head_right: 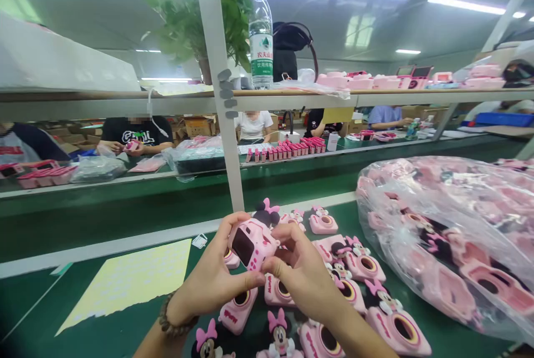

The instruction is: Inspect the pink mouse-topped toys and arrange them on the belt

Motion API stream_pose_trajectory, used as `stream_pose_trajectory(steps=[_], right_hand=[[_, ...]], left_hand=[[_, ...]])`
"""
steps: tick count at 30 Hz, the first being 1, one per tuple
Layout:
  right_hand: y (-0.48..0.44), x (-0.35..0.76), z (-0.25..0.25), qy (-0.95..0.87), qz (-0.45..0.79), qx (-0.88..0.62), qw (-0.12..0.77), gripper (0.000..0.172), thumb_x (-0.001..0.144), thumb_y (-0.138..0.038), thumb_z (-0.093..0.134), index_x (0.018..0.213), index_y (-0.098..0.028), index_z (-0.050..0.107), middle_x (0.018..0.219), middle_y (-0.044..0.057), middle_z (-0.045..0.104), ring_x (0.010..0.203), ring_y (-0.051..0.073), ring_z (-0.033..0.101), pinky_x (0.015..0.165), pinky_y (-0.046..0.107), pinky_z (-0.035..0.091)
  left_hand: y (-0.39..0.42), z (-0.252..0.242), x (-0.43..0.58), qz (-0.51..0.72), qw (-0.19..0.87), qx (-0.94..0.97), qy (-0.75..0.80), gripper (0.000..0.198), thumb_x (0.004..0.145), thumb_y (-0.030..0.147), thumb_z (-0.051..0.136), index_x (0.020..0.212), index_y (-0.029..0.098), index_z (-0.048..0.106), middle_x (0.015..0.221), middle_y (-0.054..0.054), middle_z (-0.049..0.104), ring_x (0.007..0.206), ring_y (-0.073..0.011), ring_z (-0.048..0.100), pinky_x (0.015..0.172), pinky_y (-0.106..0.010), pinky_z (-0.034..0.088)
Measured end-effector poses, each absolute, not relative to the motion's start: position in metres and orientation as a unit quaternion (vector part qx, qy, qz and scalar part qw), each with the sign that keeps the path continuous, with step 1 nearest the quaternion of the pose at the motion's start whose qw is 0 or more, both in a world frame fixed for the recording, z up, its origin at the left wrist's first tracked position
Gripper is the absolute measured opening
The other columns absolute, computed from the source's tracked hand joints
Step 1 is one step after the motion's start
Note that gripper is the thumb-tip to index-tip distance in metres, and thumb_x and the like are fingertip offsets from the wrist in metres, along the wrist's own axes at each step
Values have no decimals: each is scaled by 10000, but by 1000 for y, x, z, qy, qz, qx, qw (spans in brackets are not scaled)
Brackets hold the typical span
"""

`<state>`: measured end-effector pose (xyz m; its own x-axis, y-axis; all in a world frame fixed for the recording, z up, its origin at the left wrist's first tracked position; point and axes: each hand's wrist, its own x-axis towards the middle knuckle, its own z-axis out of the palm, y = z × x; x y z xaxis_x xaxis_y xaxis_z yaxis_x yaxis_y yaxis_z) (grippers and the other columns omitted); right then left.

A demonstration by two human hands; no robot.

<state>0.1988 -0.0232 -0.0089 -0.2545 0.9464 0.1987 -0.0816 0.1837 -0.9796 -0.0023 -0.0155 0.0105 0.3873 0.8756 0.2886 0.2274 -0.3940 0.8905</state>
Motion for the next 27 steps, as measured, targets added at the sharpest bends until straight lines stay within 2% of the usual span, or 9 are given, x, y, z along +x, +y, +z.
stream_pose_trajectory(steps=[4,10,13,16,20,23,27], right_hand=[[-20,194,-11,-587,517,-340,521,307,846,-412,756,993,-252,539,1156,46,478,1018,197,574,813,301,532],[-25,202,-15,-617,473,-367,510,224,861,-352,728,951,-259,545,1135,53,480,1153,242,487,925,340,504],[-30,205,-14,-622,459,-386,503,249,864,-378,725,950,-258,524,1084,38,473,1036,213,514,844,307,508],[-37,202,-9,-623,479,-395,476,331,888,-466,690,1059,-265,490,1043,32,480,875,177,530,776,312,498],[-45,195,0,-575,545,-387,472,502,866,-565,683,1175,-278,411,1021,37,549,905,199,566,795,327,475],[-45,191,3,-571,562,-368,472,492,845,-586,693,1094,-268,413,933,16,571,855,186,558,752,296,451],[-39,195,3,-611,526,-376,456,381,901,-548,634,1037,-257,429,894,9,557,786,166,521,698,275,440]], left_hand=[[-17,10,-1,437,399,715,372,806,715,391,846,1334,237,353,1347,-113,517,1245,-288,533,1100,-462,413],[-25,16,3,439,369,738,356,779,700,316,854,1312,266,376,1340,-76,482,1162,-237,555,1018,-383,469],[-26,16,4,427,397,734,349,796,672,261,847,1310,266,371,1321,-75,501,1138,-243,556,1013,-401,464],[-23,13,4,425,462,702,338,793,684,235,818,1318,264,344,1279,-78,552,1140,-256,565,1029,-432,449],[-17,8,4,415,528,672,311,809,712,264,823,1333,281,305,1222,-63,593,1052,-219,607,953,-375,488],[-15,4,5,416,537,671,297,857,690,285,856,1339,276,296,1282,-83,558,1114,-236,596,992,-379,472],[-16,2,7,428,496,682,326,857,692,258,851,1340,287,292,1385,-101,474,1228,-275,542,1073,-434,436]])
